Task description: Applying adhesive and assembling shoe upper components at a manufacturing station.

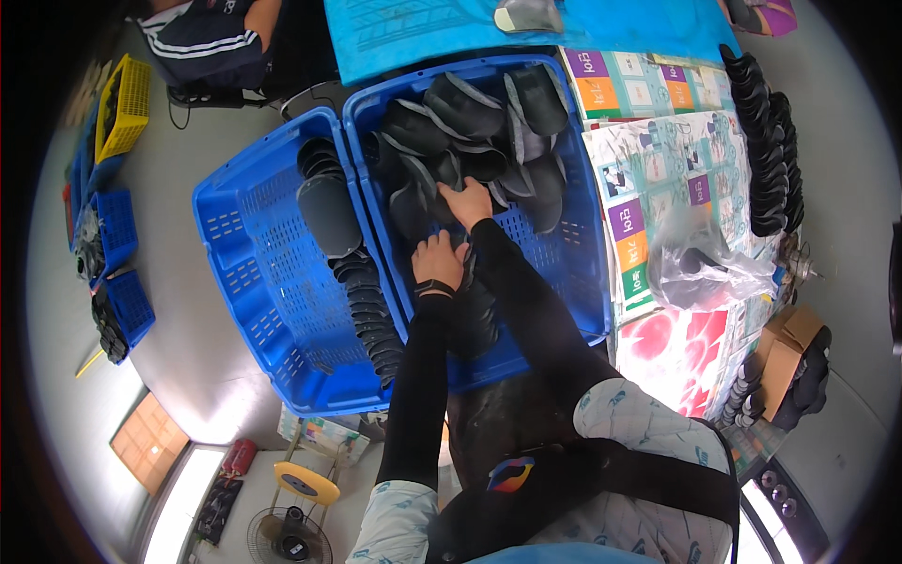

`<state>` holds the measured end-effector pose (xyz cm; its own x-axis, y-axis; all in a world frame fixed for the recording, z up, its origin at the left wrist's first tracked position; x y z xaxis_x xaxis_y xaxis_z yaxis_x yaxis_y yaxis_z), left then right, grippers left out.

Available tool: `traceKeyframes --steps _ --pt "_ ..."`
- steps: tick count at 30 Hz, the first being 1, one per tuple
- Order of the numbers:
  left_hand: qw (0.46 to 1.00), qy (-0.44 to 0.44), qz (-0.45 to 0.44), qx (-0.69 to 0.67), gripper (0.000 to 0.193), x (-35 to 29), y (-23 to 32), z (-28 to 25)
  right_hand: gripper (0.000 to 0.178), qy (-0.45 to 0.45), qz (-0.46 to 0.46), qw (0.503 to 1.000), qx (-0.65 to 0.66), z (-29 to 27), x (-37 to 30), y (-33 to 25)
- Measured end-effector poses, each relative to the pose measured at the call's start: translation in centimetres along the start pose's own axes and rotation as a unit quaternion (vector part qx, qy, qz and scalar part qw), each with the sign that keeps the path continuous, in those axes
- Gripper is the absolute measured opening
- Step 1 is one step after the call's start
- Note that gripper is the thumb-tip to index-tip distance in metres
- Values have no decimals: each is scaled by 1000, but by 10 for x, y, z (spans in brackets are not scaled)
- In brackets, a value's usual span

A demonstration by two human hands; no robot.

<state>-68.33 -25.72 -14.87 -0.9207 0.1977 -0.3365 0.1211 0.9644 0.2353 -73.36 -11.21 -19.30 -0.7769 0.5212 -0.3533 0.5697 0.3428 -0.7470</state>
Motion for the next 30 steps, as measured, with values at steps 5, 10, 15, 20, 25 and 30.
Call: traceKeyframes --steps 5,10,15,20,25,30 --pt "1000 5 6 9 43 1 7 3 75 42 37 998 12 -4 2 -8" --pt "1000 25 3 17 46 2 -14 8 54 -60 -128 976 -165 -40 -18 -51" --pt "1000 28 4 -14 45 -1 2 9 42 160 -296 879 -337 -128 -13 -95" --pt "1000 5 -11 -10 45 -1 -8 9 102 149 -267 901 -307 -161 -22 -51" --pt "1000 26 0 0 45 -3 -1 12 129 57 -151 927 -338 -143 3 -20" --pt "1000 9 -4 -3 47 -2 -5 15 121 10 -190 883 -429 -115 1 24"
Point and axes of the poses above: each hand's wrist, its own x-axis towards the middle knuckle, its own z-axis out of the palm, y = z × x, the point moved 4 cm from there along x, towards the middle knuckle, and after that the axes turned 15 degrees about -z, right-handed, at the moved point
